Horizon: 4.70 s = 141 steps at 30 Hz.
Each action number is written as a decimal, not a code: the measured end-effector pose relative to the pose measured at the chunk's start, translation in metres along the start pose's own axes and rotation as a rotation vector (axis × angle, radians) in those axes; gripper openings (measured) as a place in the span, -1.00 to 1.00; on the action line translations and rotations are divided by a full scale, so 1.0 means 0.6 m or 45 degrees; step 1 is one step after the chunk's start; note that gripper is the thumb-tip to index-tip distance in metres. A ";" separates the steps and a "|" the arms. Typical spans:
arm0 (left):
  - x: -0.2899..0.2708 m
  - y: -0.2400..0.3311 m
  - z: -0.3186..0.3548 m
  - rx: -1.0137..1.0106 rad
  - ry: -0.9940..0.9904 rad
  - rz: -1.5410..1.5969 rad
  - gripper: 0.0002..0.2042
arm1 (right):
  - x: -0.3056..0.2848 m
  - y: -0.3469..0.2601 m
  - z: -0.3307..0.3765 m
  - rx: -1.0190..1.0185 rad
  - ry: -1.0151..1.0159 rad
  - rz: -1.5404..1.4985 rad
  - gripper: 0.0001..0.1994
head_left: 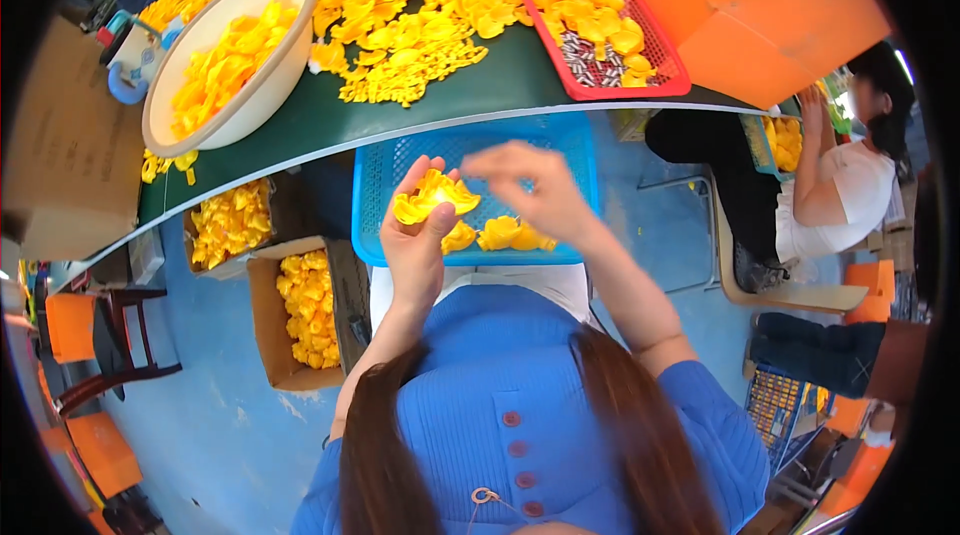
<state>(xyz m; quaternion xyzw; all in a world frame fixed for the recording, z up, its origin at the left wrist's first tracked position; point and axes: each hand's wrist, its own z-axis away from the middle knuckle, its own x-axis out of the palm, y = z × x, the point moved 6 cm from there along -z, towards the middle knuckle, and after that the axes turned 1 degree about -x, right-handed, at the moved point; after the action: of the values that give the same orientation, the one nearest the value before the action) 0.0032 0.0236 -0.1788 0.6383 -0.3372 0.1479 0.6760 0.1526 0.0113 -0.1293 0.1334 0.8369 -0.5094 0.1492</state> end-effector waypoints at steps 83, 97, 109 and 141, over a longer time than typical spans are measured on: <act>0.002 -0.001 0.015 -0.305 -0.181 -0.226 -0.45 | 0.009 -0.043 0.036 -0.143 0.103 0.278 -0.81; -0.006 -0.004 0.010 -0.346 -0.152 -0.043 -0.54 | -0.067 0.003 -0.007 -0.087 0.107 0.288 -0.88; -0.010 0.005 0.006 -0.314 -0.108 -0.117 -0.60 | -0.386 0.239 -0.123 0.388 0.448 1.610 -0.84; 0.001 -0.012 0.014 -0.303 -0.233 -0.174 -0.59 | -0.001 -0.025 0.025 0.248 0.354 -0.072 -0.92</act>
<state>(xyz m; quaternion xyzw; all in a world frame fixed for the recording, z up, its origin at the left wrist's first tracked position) 0.0060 0.0144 -0.1844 0.5861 -0.3683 0.0018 0.7217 0.1491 -0.0086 -0.1235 0.1930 0.7995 -0.5688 0.0039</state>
